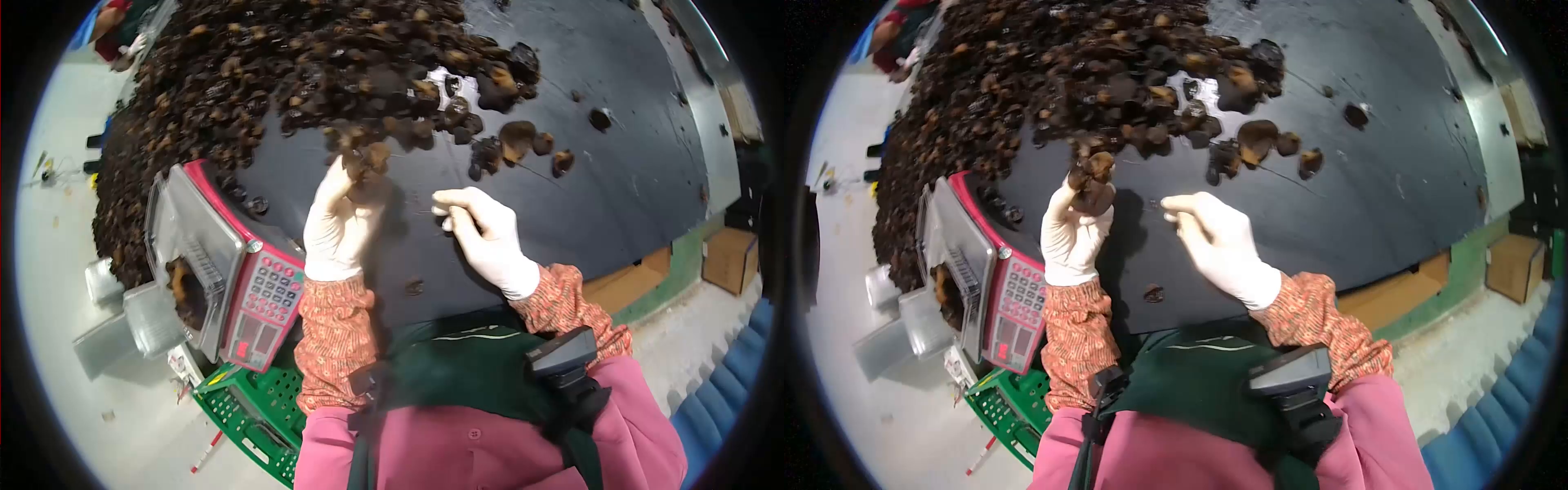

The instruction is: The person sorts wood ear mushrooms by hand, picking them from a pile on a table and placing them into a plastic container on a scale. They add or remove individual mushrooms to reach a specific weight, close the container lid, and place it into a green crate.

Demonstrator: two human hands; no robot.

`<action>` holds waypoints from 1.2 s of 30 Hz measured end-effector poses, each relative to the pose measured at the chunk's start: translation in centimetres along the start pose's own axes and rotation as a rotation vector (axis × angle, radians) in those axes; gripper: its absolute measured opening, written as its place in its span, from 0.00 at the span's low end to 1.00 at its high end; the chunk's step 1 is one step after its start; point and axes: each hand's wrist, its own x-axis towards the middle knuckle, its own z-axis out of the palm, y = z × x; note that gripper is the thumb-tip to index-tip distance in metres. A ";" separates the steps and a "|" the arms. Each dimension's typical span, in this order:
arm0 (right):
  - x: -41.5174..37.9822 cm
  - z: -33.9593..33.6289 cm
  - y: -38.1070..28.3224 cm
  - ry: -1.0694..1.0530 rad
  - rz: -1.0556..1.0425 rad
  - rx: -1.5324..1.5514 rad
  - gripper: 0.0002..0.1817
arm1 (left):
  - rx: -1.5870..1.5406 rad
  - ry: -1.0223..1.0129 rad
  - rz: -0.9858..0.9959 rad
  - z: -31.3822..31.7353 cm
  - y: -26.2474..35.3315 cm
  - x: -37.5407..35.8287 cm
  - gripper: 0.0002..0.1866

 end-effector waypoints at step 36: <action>-0.2 0.0 0.9 -0.075 0.014 -0.118 0.14 | 1.807 1.019 0.792 8.1 21.2 -28.1 0.17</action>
